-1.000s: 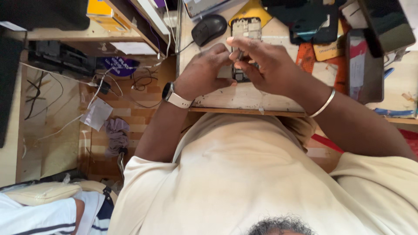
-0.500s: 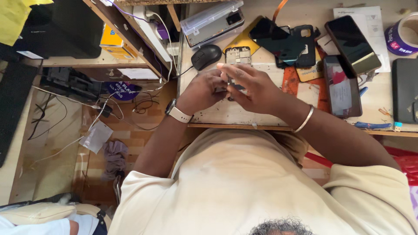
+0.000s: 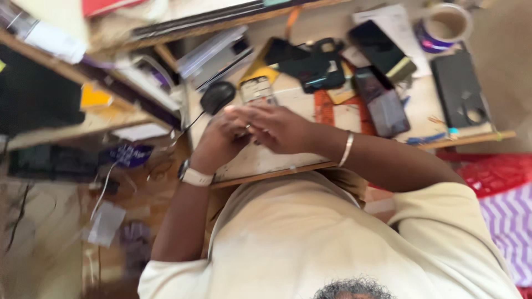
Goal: The person uses a screwdriver to remove screws from a disassembled smartphone, then uses tweezers to lift and disconnect internal components. The person continues to remove screws and adjust parts inside the phone while holding it steady with the other hand.
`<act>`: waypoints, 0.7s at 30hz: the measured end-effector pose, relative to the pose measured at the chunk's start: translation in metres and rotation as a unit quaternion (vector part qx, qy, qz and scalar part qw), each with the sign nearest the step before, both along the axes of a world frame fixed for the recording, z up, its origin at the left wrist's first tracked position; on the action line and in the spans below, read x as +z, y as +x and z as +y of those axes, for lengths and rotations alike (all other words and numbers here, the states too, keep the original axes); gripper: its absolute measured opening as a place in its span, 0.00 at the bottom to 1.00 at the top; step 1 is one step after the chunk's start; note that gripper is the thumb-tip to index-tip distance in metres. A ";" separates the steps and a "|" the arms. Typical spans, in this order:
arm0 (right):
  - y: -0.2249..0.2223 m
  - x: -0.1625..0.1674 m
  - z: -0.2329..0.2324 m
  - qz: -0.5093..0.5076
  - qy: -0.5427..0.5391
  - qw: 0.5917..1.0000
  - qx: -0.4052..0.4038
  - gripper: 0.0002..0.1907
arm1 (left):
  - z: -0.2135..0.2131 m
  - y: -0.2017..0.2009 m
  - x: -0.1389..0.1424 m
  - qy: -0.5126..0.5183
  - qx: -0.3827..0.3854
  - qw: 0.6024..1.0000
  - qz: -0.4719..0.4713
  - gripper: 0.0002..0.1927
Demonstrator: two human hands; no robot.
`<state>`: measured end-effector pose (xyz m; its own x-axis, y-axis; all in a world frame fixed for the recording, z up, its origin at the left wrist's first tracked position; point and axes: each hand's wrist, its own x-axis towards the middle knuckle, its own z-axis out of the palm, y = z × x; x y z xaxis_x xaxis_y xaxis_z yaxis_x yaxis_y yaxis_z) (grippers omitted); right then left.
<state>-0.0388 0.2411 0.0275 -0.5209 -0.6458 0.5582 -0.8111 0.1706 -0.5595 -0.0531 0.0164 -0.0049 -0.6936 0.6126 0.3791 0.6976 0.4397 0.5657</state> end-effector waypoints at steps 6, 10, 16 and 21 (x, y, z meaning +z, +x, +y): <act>0.002 -0.005 -0.005 0.030 0.044 0.997 -0.061 0.30 | -0.002 -0.001 -0.003 -0.013 -0.003 1.000 0.006 0.09; -0.001 -0.002 -0.008 0.046 -0.013 0.998 -0.038 0.32 | -0.003 0.000 -0.003 0.005 0.015 0.999 0.048 0.09; 0.000 0.002 -0.005 0.011 0.001 0.999 -0.039 0.32 | -0.003 0.002 0.000 0.008 0.009 1.000 0.017 0.08; 0.001 -0.002 -0.006 0.070 0.005 0.995 -0.075 0.32 | -0.003 -0.001 -0.003 -0.006 0.007 1.000 0.028 0.07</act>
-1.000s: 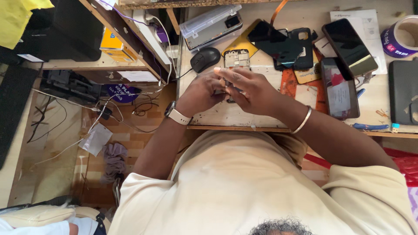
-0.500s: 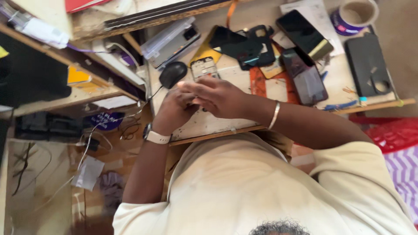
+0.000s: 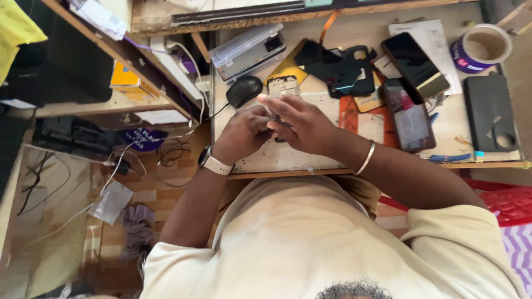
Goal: The person uses a screwdriver to remove screws from a disassembled smartphone, then uses tweezers to lift and disconnect internal components. The person continues to remove screws and adjust parts inside the phone while holding it steady with the other hand.
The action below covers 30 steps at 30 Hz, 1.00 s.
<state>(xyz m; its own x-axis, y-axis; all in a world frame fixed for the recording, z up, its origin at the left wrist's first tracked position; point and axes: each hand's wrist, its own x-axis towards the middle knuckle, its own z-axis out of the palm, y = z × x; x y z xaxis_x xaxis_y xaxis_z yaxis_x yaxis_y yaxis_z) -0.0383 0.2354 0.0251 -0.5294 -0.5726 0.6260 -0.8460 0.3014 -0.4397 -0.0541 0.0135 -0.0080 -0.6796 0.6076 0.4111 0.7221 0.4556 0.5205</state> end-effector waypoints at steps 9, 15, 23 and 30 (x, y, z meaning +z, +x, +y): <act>0.000 0.006 -0.001 -0.017 0.003 1.000 -0.013 0.31 | 0.006 -0.001 0.014 0.032 -0.002 0.999 -0.024 0.09; -0.001 0.000 -0.001 0.045 -0.004 0.999 0.010 0.32 | 0.000 0.002 0.006 0.034 -0.019 0.999 -0.012 0.09; -0.001 0.007 -0.003 0.019 -0.004 1.000 0.019 0.34 | 0.000 0.002 0.004 0.018 0.009 1.000 -0.023 0.08; -0.001 0.005 -0.002 -0.004 -0.013 0.999 0.034 0.33 | 0.000 0.001 0.006 0.009 0.003 1.000 -0.010 0.08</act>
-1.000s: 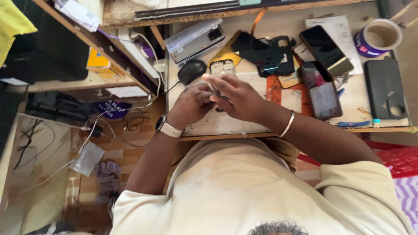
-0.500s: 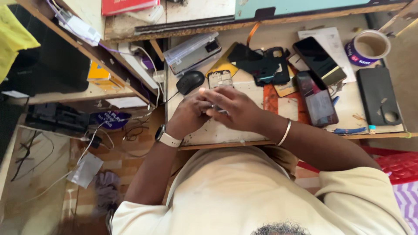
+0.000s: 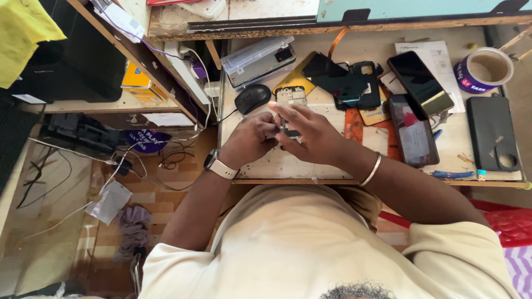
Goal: The person uses a screwdriver to remove screws from a disassembled smartphone, then uses tweezers to lift and disconnect internal components. The person continues to remove screws and adjust parts inside the phone while holding it steady with the other hand.
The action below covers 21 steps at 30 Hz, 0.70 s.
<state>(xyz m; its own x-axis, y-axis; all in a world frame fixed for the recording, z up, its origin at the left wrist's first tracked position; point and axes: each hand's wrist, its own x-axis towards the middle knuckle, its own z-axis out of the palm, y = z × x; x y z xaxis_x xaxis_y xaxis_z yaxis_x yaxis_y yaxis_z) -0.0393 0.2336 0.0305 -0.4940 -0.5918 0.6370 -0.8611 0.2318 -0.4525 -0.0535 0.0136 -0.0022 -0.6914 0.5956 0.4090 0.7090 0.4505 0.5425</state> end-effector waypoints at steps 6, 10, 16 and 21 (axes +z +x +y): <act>0.000 -0.003 0.001 -0.045 0.010 0.999 -0.029 0.32 | -0.001 0.000 0.002 -0.013 -0.013 1.000 -0.005 0.09; -0.002 -0.005 0.003 -0.070 -0.026 0.997 -0.011 0.30 | -0.002 0.000 0.002 -0.015 -0.017 1.000 -0.013 0.10; -0.006 -0.001 0.007 -0.078 -0.047 0.995 -0.044 0.28 | 0.000 0.004 0.004 -0.013 0.004 0.999 -0.038 0.07; -0.008 0.004 0.013 -0.098 -0.111 0.987 -0.071 0.26 | -0.001 0.006 0.013 -0.046 -0.007 0.999 -0.005 0.04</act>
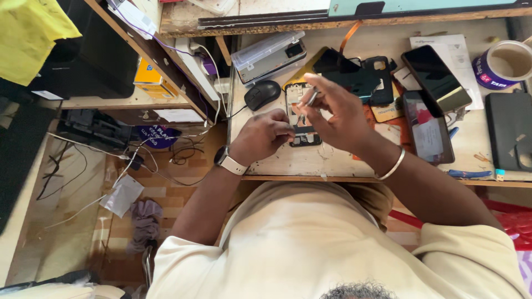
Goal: The person uses a screwdriver to remove screws from a disassembled smartphone, then uses tweezers to lift and disconnect internal components. The person continues to remove screws and adjust parts inside the phone while holding it steady with the other hand.
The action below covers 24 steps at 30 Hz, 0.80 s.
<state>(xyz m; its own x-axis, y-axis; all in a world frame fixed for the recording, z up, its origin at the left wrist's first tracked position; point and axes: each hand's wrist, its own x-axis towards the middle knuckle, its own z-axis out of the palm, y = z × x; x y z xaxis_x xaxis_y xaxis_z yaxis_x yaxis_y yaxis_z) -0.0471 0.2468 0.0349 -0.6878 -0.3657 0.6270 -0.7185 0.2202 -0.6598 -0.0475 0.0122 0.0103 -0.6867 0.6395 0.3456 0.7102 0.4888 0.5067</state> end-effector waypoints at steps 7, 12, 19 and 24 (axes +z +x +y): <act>-0.002 -0.002 0.003 -0.029 -0.024 0.999 -0.002 0.27 | 0.002 0.006 0.003 -0.016 -0.020 0.999 0.034 0.04; -0.001 0.000 0.003 -0.024 -0.011 0.999 -0.026 0.29 | 0.002 0.007 0.007 -0.005 0.007 0.999 0.033 0.06; -0.005 -0.014 0.015 -0.004 0.043 0.998 -0.052 0.30 | -0.007 0.008 -0.013 0.009 0.034 0.999 0.032 0.07; -0.007 -0.017 0.019 0.012 0.068 0.997 -0.046 0.27 | -0.007 0.007 -0.015 -0.049 0.057 0.997 0.035 0.11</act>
<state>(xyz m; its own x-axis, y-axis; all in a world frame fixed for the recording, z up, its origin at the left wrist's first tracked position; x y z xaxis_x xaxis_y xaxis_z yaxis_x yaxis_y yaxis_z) -0.0546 0.2661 0.0183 -0.7083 -0.3837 0.5925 -0.7058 0.3723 -0.6027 -0.0402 0.0047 -0.0049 -0.7328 0.5920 0.3355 0.6797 0.6128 0.4031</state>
